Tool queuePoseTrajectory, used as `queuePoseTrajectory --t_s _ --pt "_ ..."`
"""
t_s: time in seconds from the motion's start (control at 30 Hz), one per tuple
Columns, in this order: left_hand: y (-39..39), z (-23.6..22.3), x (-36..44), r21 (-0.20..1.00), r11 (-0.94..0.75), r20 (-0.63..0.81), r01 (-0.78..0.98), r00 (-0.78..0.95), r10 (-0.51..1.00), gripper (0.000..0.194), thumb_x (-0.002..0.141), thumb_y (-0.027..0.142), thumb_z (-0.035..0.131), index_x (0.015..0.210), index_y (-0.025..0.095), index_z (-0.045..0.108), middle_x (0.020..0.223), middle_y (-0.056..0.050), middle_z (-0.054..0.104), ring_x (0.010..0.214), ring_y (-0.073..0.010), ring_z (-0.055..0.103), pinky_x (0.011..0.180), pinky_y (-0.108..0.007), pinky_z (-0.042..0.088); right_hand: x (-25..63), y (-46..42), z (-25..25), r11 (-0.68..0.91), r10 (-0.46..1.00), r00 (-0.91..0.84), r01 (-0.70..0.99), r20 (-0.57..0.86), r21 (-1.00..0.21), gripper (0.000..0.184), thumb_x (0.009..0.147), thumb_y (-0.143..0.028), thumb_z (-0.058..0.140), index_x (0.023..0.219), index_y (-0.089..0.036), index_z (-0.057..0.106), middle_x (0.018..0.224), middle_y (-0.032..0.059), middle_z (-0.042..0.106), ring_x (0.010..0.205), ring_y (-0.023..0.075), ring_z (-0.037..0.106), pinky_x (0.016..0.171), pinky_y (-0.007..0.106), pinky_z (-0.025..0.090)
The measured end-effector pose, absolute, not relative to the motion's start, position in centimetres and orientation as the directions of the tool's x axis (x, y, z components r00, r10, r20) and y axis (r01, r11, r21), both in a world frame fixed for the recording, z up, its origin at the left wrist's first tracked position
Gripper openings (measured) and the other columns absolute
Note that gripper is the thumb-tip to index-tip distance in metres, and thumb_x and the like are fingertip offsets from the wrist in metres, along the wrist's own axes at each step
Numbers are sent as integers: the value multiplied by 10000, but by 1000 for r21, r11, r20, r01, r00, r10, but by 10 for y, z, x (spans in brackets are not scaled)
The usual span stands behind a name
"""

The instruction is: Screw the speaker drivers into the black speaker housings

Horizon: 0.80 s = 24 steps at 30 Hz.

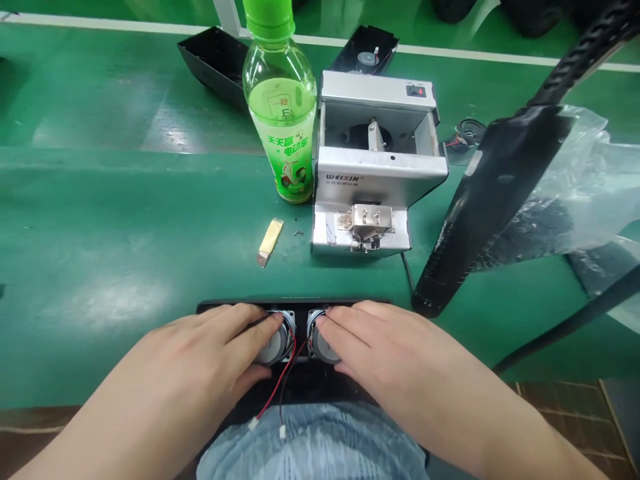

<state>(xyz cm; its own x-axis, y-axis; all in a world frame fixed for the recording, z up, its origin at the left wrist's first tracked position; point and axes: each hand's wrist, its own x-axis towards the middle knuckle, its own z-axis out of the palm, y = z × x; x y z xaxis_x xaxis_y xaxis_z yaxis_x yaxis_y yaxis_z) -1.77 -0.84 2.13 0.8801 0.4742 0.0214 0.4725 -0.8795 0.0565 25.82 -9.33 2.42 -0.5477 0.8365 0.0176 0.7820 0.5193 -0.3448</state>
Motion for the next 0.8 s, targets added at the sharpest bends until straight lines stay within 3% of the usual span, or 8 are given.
queuePoseTrajectory --t_s 0.37,0.8 --pt "-17 22 -22 24 -878 4 478 878 478 542 1178 361 286 1362 188 765 1233 -171 838 961 -324 839 738 -445 672 259 -96 22 534 830 -558 778 25 -331 425 1014 -108 680 1439 -93 662 1316 129 793 1103 319 752 819 493 715" --pt "-9 14 -26 152 -822 6 549 831 556 563 1174 548 372 1357 235 803 1236 -126 845 960 -315 841 787 -456 683 261 -96 20 524 829 -559 778 -1 -347 397 1079 -194 637 1466 -104 637 1355 117 779 1151 307 735 903 484 683"
